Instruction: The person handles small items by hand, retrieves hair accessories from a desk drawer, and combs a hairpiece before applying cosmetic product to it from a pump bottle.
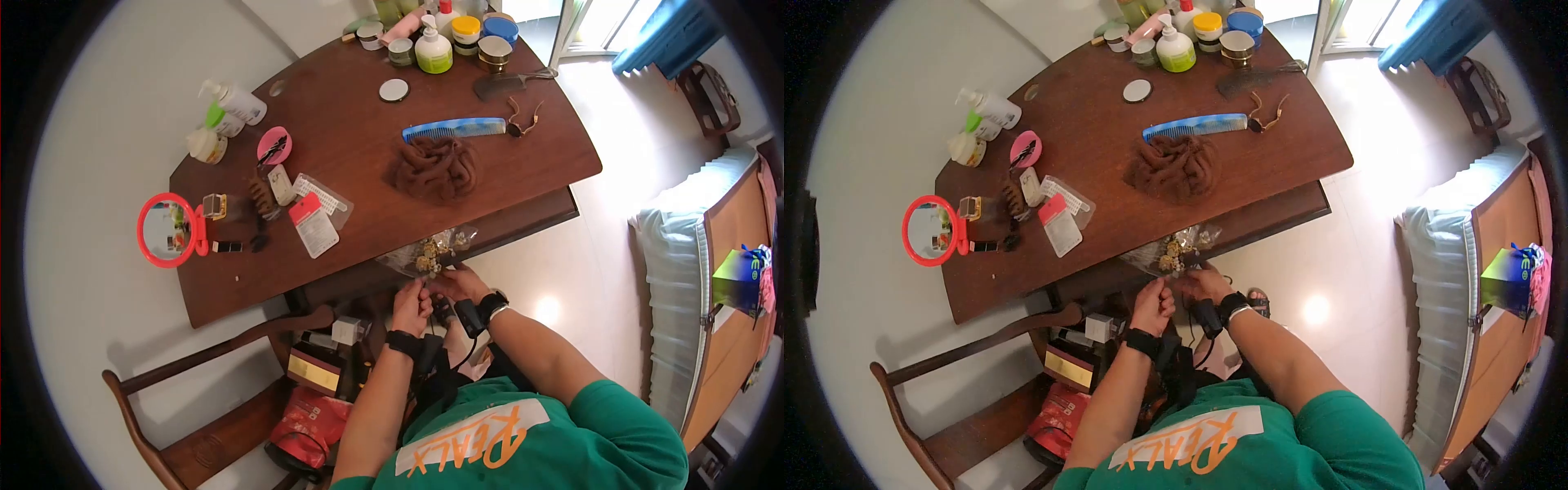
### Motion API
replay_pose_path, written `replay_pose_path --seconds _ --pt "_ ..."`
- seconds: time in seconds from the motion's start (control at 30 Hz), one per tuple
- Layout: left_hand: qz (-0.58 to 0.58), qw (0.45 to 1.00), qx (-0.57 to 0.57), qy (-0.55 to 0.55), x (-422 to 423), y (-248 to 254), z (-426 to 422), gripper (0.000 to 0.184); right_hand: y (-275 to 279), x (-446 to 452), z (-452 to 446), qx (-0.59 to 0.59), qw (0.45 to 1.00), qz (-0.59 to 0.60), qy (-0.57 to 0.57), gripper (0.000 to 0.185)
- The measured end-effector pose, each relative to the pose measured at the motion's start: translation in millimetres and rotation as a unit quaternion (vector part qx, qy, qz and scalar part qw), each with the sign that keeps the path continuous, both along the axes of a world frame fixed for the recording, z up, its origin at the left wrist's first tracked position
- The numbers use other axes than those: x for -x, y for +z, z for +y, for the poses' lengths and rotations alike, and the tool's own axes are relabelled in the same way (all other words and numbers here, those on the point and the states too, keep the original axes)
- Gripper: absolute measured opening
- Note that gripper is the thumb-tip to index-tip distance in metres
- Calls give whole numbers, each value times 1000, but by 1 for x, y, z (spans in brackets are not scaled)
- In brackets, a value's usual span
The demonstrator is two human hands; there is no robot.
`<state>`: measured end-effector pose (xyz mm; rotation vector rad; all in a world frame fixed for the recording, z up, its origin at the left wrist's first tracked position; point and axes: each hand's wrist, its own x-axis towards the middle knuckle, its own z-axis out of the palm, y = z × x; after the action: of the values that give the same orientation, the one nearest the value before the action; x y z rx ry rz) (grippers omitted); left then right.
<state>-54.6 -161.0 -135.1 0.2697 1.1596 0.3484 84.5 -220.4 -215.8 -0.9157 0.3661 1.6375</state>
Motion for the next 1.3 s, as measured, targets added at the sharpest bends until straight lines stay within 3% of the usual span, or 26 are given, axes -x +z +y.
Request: replay_pose_path --seconds 0.17,0.37,0.6,0.77,0.87,0.97,1.07,1.17,1.3 --pt "41 998 -35 -28 -7 3 3 13 -42 3 -6 -20 997 28 -64 48" --pt "89 993 -68 -44 -11 3 -2 14 23 2 -21 55 995 -55 -57 44" --pt "194 970 -106 -102 -25 16 5 20 73 6 -23 52 945 -323 -23 31" --pt "212 919 -283 -177 -6 -29 2 24 77 0 9 41 918 -394 -32 28" --pt "206 885 -345 -235 0 -25 1 24 71 -4 22 3 899 -437 40 27" --pt "188 886 -335 -261 5 -15 3 24 69 -8 34 -3 852 -500 156 28" --pt "135 907 -304 -259 15 -19 6 25 71 -15 45 -116 796 -526 277 27" --pt "110 927 -248 -258 18 -6 10 25 75 -9 42 -103 616 -718 309 26" --pt "78 948 -196 -237 20 18 10 22 84 -8 34 -82 642 -731 216 20"
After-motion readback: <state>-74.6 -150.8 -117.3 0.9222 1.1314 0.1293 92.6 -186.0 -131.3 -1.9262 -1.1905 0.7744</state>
